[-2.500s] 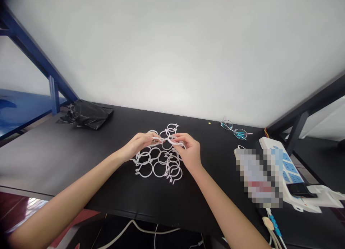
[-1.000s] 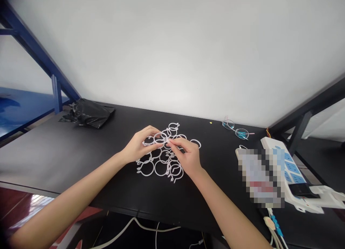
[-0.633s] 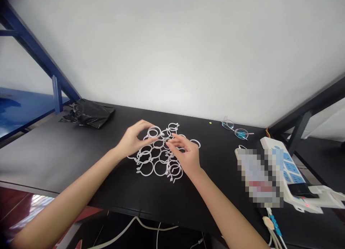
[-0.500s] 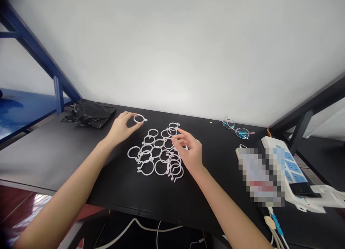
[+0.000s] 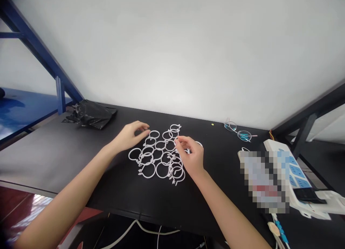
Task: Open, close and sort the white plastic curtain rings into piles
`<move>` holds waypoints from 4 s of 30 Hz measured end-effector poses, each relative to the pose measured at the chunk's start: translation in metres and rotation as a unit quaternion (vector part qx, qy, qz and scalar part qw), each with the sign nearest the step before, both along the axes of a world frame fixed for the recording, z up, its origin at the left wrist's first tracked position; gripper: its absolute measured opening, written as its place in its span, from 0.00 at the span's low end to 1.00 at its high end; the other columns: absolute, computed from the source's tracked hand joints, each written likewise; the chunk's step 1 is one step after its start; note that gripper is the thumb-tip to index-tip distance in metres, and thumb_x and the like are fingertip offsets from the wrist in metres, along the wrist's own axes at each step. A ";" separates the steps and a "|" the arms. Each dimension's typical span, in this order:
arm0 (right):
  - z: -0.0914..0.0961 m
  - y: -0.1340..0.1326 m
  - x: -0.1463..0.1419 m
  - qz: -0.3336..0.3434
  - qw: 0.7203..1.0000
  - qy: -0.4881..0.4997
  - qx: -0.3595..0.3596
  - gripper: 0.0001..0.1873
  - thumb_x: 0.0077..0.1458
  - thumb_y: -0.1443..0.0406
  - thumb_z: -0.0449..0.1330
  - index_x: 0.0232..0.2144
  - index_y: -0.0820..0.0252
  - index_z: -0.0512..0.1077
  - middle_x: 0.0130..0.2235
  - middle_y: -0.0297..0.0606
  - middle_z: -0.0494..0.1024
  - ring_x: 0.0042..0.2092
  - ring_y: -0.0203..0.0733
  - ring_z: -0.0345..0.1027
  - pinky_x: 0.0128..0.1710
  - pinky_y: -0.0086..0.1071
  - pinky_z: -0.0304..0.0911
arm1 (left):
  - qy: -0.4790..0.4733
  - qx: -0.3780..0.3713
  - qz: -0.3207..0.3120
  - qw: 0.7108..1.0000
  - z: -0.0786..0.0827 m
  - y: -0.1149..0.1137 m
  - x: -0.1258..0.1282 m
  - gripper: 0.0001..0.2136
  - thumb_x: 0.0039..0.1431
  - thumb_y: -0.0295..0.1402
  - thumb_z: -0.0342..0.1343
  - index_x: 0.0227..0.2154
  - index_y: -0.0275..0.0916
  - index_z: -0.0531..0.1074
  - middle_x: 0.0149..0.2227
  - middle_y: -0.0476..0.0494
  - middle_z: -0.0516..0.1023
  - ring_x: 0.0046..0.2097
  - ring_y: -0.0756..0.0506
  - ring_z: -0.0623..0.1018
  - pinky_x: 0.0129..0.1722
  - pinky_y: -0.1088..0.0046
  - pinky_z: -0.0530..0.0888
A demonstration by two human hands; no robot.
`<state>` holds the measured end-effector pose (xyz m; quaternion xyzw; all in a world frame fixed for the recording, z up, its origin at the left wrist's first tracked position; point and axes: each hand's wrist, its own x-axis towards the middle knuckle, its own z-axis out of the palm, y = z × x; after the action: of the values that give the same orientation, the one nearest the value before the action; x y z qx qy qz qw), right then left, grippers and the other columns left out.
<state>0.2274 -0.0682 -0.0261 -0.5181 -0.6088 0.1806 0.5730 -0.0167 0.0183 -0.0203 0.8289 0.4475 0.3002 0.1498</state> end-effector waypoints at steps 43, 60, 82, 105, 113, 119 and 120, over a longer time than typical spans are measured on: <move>0.000 -0.004 -0.016 0.180 0.963 0.171 -0.103 0.12 0.51 0.60 0.67 0.39 0.55 0.74 0.42 0.41 0.79 0.42 0.46 0.76 0.37 0.39 0.78 | -0.211 -0.079 -0.206 0.952 0.005 -0.046 0.052 0.12 0.54 0.32 0.64 0.42 0.38 0.74 0.47 0.39 0.75 0.45 0.45 0.77 0.45 0.66 0.77; -0.002 -0.006 -0.015 0.138 0.986 0.074 -0.052 0.17 0.54 0.65 0.64 0.47 0.51 0.71 0.39 0.37 0.76 0.37 0.40 0.74 0.33 0.33 0.75 | -0.182 -0.076 -0.188 0.962 0.002 -0.047 0.053 0.17 0.58 0.31 0.59 0.51 0.40 0.68 0.44 0.43 0.76 0.42 0.47 0.75 0.45 0.68 0.75; 0.001 -0.001 -0.009 0.192 0.966 0.149 -0.092 0.02 0.55 0.64 0.64 0.31 0.55 0.78 0.30 0.35 0.78 0.34 0.39 0.74 0.38 0.36 0.73 | -0.149 -0.101 -0.252 0.951 0.017 -0.043 0.041 0.15 0.57 0.33 0.61 0.48 0.39 0.73 0.43 0.43 0.78 0.43 0.47 0.76 0.45 0.70 0.73; 0.003 0.000 -0.005 0.077 0.980 0.154 -0.102 0.14 0.54 0.57 0.64 0.40 0.58 0.72 0.36 0.43 0.80 0.36 0.43 0.74 0.28 0.34 0.72 | 0.184 0.007 0.177 0.967 0.000 -0.004 -0.013 0.20 0.54 0.27 0.55 0.52 0.37 0.68 0.61 0.28 0.61 0.56 0.30 0.69 0.50 0.49 0.68; 0.002 -0.001 -0.007 0.071 0.982 0.142 -0.100 0.12 0.54 0.58 0.64 0.37 0.58 0.74 0.36 0.42 0.79 0.38 0.44 0.74 0.28 0.33 0.71 | 0.022 -0.085 -0.090 0.992 0.001 -0.020 0.012 0.14 0.58 0.39 0.55 0.46 0.39 0.71 0.46 0.39 0.72 0.45 0.41 0.75 0.45 0.63 0.74; 0.003 -0.002 -0.008 0.073 0.982 0.138 -0.103 0.10 0.55 0.58 0.63 0.36 0.59 0.75 0.36 0.42 0.79 0.37 0.43 0.74 0.28 0.32 0.71 | 0.040 -0.076 -0.064 0.994 -0.011 -0.020 0.018 0.14 0.60 0.39 0.54 0.46 0.39 0.72 0.43 0.40 0.72 0.41 0.42 0.75 0.43 0.63 0.74; 0.003 -0.002 -0.008 0.074 0.983 0.137 -0.101 0.10 0.55 0.59 0.63 0.36 0.59 0.75 0.36 0.42 0.79 0.37 0.43 0.74 0.28 0.32 0.71 | 0.032 -0.082 -0.059 0.994 -0.011 -0.019 0.019 0.14 0.60 0.40 0.55 0.46 0.39 0.72 0.42 0.41 0.72 0.39 0.43 0.75 0.42 0.63 0.74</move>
<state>0.2196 -0.0701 -0.0230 -0.4976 -0.5397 0.3521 0.5807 0.0019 -0.0007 -0.0312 0.8482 0.4252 0.2264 0.2201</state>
